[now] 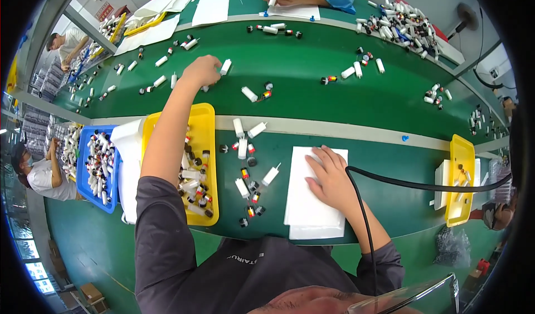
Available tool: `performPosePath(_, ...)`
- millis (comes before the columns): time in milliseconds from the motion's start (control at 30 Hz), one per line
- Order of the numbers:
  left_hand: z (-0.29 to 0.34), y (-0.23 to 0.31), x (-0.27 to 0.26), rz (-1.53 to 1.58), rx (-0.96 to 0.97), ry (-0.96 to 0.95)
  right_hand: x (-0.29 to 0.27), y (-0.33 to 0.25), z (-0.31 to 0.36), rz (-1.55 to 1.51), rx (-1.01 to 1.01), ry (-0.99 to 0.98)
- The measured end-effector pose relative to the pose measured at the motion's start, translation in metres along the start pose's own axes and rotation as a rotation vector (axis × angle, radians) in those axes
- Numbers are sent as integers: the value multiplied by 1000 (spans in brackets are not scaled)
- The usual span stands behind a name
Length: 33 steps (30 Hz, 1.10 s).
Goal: The person assembles small white and black plastic components by hand on an industrial assembly line.
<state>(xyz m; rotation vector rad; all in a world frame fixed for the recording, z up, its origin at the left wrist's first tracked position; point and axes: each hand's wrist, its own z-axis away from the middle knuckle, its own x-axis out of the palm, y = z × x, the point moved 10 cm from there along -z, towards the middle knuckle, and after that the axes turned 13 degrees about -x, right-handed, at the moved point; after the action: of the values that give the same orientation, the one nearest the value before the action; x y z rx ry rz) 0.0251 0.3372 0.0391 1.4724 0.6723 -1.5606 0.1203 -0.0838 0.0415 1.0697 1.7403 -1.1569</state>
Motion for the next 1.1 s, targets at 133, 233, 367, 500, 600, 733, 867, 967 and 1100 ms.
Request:
performPosePath(133,-54,37,3,237,197,167,-11,8,-7,-92,41,11)
performPosePath(233,-97,92,16,271,302,347,-2,13,-11,-61,70,69)
performPosePath(367,-131,131,32,74,222,469,-8,12,-16,-46,94,139)
performPosePath(500,-147,99,50,-44,82,357,2,17,-18,-121,90,100)
performPosePath(600,-121,116,32,29,251,386,-1,22,-13,-143,129,148)
performPosePath(733,-41,101,16,122,464,342,-5,16,-14,-86,78,160)
performPosePath(867,36,48,48,53,469,-279,-4,15,-10,-83,74,160)
performPosePath(967,83,45,27,124,584,-157,-3,17,-13,-118,118,110)
performPosePath(1100,77,41,24,355,297,-185,8,22,-8,-178,159,78)
